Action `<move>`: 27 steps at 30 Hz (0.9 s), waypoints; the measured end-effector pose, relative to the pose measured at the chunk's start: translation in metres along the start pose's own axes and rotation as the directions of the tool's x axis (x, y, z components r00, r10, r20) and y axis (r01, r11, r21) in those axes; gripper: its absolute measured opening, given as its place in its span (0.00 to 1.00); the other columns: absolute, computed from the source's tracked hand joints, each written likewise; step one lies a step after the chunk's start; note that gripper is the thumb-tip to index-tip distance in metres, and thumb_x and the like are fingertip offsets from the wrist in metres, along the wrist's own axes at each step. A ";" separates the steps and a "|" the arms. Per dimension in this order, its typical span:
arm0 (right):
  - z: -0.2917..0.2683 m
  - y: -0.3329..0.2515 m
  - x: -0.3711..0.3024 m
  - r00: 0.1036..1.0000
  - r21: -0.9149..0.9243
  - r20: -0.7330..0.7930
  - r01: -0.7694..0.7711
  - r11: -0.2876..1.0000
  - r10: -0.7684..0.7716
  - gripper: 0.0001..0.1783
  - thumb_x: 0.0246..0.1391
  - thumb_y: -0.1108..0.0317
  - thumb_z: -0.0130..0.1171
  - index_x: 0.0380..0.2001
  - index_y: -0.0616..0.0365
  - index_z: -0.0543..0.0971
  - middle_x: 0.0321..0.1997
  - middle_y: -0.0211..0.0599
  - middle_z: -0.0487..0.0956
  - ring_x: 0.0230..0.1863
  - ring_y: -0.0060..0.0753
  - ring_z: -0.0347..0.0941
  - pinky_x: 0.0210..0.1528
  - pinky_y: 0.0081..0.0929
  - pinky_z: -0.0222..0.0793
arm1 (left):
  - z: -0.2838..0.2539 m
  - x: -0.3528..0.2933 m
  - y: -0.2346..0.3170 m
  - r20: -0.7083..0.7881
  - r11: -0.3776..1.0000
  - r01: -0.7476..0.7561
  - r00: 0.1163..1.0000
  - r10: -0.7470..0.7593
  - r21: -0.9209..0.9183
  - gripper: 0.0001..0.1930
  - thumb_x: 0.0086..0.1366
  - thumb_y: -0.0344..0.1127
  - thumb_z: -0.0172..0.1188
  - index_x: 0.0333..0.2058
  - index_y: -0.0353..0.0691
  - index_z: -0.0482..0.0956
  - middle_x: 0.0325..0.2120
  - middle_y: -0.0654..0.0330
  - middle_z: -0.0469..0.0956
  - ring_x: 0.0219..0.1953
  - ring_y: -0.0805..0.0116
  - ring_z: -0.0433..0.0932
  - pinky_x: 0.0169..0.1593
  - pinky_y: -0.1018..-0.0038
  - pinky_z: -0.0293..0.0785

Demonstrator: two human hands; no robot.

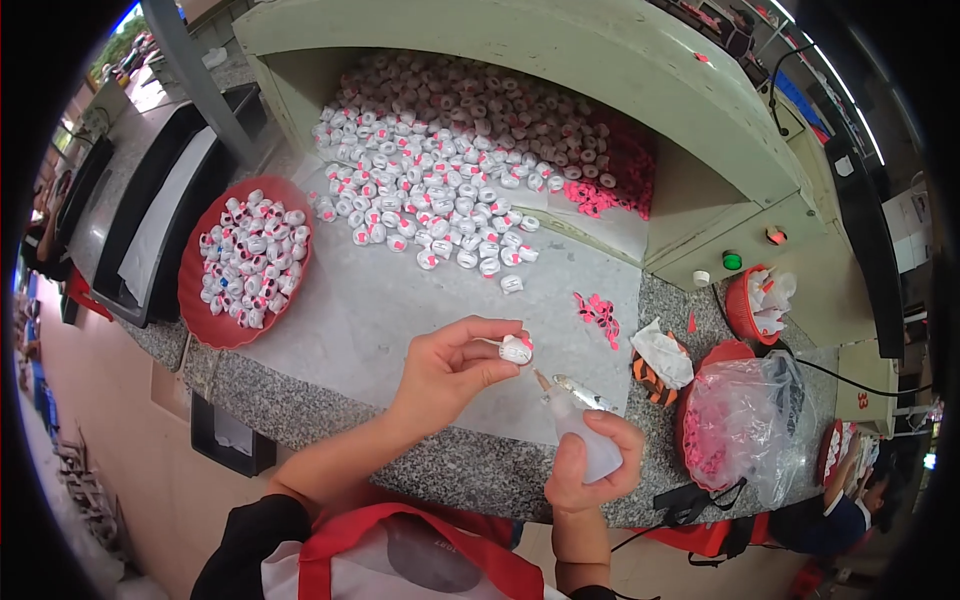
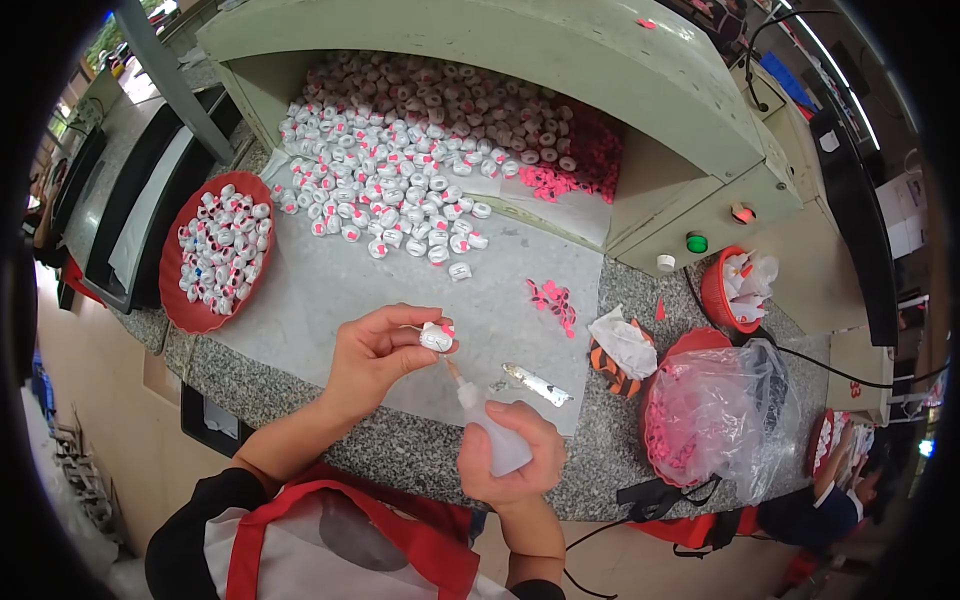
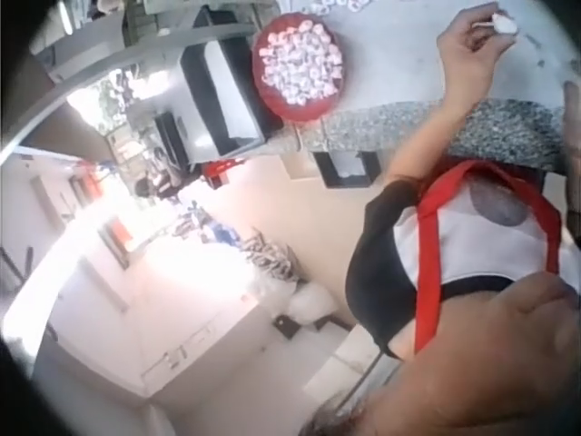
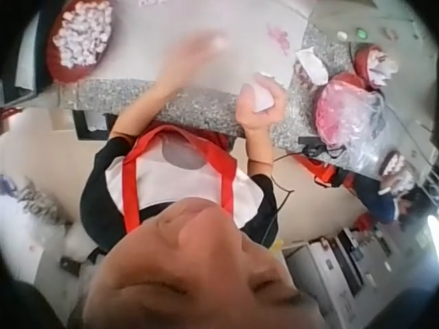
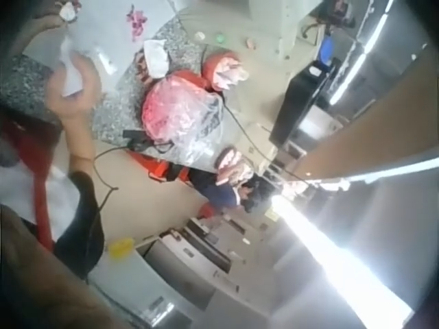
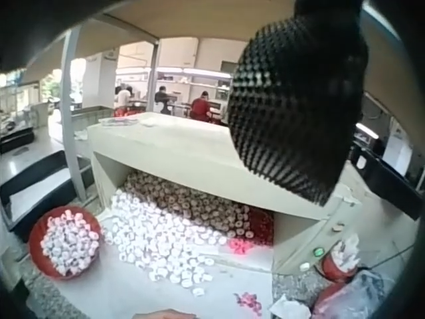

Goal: Applying glue to small plastic toy components and assembling them at a workbench.

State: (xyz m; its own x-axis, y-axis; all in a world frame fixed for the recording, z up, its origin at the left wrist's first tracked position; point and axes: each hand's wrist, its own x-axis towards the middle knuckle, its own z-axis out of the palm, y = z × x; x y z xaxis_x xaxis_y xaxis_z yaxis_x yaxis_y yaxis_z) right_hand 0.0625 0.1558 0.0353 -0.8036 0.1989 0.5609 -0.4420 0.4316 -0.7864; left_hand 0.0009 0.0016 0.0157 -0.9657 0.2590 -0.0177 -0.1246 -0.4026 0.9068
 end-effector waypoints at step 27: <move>0.007 0.006 0.016 0.973 0.014 0.094 0.212 0.977 -0.212 0.13 0.36 0.76 0.57 0.30 0.66 0.70 0.20 0.39 0.74 0.15 0.29 0.69 0.17 0.20 0.64 | 0.000 0.001 0.000 0.027 0.969 -0.198 0.980 0.197 0.144 0.18 0.51 0.15 0.52 0.42 0.33 0.71 0.41 0.57 0.68 0.42 0.72 0.70 0.45 0.79 0.72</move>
State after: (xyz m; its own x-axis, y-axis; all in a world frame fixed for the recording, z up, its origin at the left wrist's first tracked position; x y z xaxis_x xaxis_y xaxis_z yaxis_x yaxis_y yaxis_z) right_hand 0.0440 0.1554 0.0381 -0.7254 0.0188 0.6881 -0.6080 0.4513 -0.6532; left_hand 0.0003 0.0023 0.0155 -0.9648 0.1984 0.1724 0.1037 -0.3154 0.9433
